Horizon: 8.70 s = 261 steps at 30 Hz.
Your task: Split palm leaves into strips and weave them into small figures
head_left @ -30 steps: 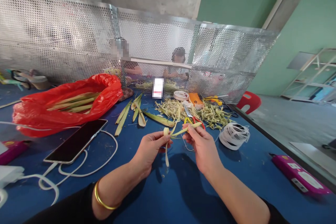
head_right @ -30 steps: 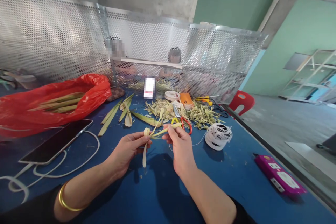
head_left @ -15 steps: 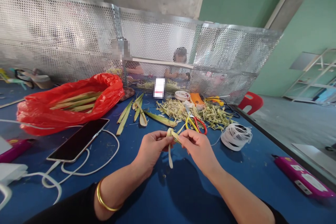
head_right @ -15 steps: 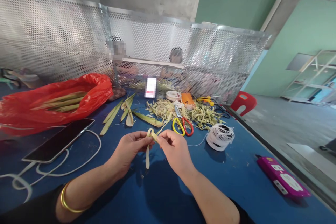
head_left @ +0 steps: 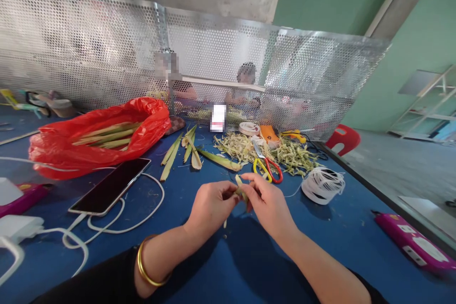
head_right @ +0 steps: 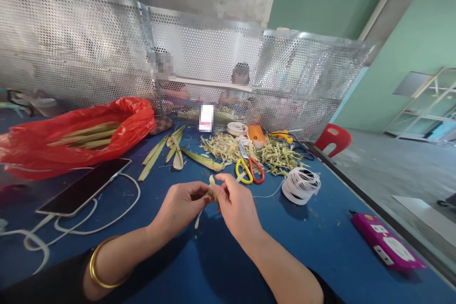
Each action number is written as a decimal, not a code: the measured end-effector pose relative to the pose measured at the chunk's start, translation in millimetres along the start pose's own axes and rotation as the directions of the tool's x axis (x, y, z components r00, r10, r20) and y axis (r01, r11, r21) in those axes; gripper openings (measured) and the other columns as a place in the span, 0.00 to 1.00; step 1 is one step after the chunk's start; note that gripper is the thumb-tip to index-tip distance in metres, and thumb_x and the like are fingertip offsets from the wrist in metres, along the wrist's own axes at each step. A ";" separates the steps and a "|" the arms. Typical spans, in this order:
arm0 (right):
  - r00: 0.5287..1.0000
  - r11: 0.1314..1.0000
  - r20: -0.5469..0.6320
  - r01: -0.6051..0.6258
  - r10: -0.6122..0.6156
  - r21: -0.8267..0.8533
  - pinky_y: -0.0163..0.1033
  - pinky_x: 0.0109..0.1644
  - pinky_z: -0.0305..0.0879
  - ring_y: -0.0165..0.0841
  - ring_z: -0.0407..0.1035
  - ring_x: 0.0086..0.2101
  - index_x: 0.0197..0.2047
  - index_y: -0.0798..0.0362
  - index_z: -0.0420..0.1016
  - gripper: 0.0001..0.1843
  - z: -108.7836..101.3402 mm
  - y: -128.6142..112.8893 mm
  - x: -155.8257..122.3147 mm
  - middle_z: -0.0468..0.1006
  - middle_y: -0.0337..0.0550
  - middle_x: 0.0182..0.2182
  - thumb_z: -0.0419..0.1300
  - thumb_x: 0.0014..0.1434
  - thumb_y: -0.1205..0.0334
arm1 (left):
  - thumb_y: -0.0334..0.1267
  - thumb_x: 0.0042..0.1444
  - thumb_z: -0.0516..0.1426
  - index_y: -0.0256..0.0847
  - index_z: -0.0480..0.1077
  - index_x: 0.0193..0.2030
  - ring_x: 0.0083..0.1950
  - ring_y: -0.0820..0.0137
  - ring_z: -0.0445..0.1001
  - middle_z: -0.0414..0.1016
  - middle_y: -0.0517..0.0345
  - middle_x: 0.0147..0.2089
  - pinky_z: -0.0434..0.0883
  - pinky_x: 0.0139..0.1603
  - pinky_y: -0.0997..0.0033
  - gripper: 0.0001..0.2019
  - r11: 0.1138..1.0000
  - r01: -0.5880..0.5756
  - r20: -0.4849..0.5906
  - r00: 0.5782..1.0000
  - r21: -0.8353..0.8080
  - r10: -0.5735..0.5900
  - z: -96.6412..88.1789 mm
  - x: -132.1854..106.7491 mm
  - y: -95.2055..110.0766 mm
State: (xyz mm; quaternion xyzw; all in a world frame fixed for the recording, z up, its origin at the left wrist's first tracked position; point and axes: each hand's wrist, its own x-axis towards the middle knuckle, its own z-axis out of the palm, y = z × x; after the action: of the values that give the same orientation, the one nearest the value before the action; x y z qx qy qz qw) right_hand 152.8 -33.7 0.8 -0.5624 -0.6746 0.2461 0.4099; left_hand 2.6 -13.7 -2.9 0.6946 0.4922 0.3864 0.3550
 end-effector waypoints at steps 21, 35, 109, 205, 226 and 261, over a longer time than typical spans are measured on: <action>0.977 0.952 -0.204 0.009 0.056 0.305 0.33 0.28 0.67 0.29 0.70 0.22 0.30 0.52 0.64 0.11 -3.1 4.3 6.6 0.73 0.37 0.24 0.52 0.61 0.56 | 0.34 0.43 0.57 0.37 0.76 0.26 0.27 0.72 0.72 0.75 0.60 0.24 0.66 0.31 0.75 0.06 0.962 0.204 0.545 0.835 -0.180 -0.075 -4.8 5.9 -0.7; 0.973 0.939 -0.040 0.230 -0.228 0.254 0.35 0.39 0.68 0.30 0.73 0.33 0.37 0.52 0.67 0.06 -3.5 -4.3 -1.6 0.76 0.41 0.32 0.50 0.63 0.61 | 0.45 0.43 0.62 0.35 0.71 0.18 0.20 0.76 0.65 0.72 0.58 0.18 0.63 0.27 0.75 0.14 0.886 0.355 0.484 0.856 -0.299 -0.179 3.7 2.1 4.5; 0.968 0.925 0.245 -0.140 0.052 0.354 0.32 0.28 0.61 0.28 0.61 0.24 0.29 0.55 0.75 0.14 17.1 -8.9 -7.1 0.69 0.37 0.23 0.56 0.57 0.54 | 0.46 0.45 0.63 0.33 0.75 0.31 0.17 0.85 0.55 0.73 0.57 0.28 0.46 0.15 0.81 0.15 0.674 0.396 0.265 0.918 -0.624 -0.295 -11.3 10.5 11.0; 0.974 0.989 -0.219 0.079 -0.050 0.128 0.34 0.30 0.58 0.30 0.63 0.27 0.21 0.52 0.64 0.13 -2.7 -4.9 3.4 0.67 0.37 0.23 0.58 0.54 0.61 | 0.47 0.48 0.59 0.37 0.71 0.18 0.16 0.80 0.52 0.66 0.62 0.16 0.49 0.19 0.75 0.16 0.893 0.366 0.578 0.801 -0.263 -0.158 -2.2 -5.0 20.9; 0.916 0.707 -0.035 -0.283 0.399 0.648 0.37 0.36 0.63 0.28 0.66 0.24 0.35 0.55 0.73 0.22 -8.5 6.1 14.7 0.75 0.38 0.27 0.66 0.45 0.46 | 0.45 0.53 0.58 0.34 0.74 0.33 0.20 0.80 0.63 0.70 0.59 0.25 0.56 0.20 0.79 0.13 0.752 0.416 0.400 0.890 -0.512 -0.220 -6.8 3.8 10.7; 0.951 0.773 -0.148 -0.122 0.270 0.623 0.38 0.33 0.65 0.31 0.69 0.24 0.27 0.54 0.78 0.05 1.6 3.8 13.9 0.76 0.38 0.20 0.66 0.44 0.63 | 0.41 0.49 0.60 0.34 0.75 0.25 0.22 0.74 0.72 0.75 0.55 0.22 0.68 0.28 0.76 0.11 0.813 0.428 0.575 0.805 -0.395 -0.144 -2.8 -1.2 12.3</action>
State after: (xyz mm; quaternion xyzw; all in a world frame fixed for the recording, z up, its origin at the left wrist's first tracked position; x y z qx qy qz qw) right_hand 153.1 -19.2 0.8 -0.4931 -0.4452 0.4244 0.6152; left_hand 4.9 -17.7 9.0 0.5679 0.3609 0.2392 0.7000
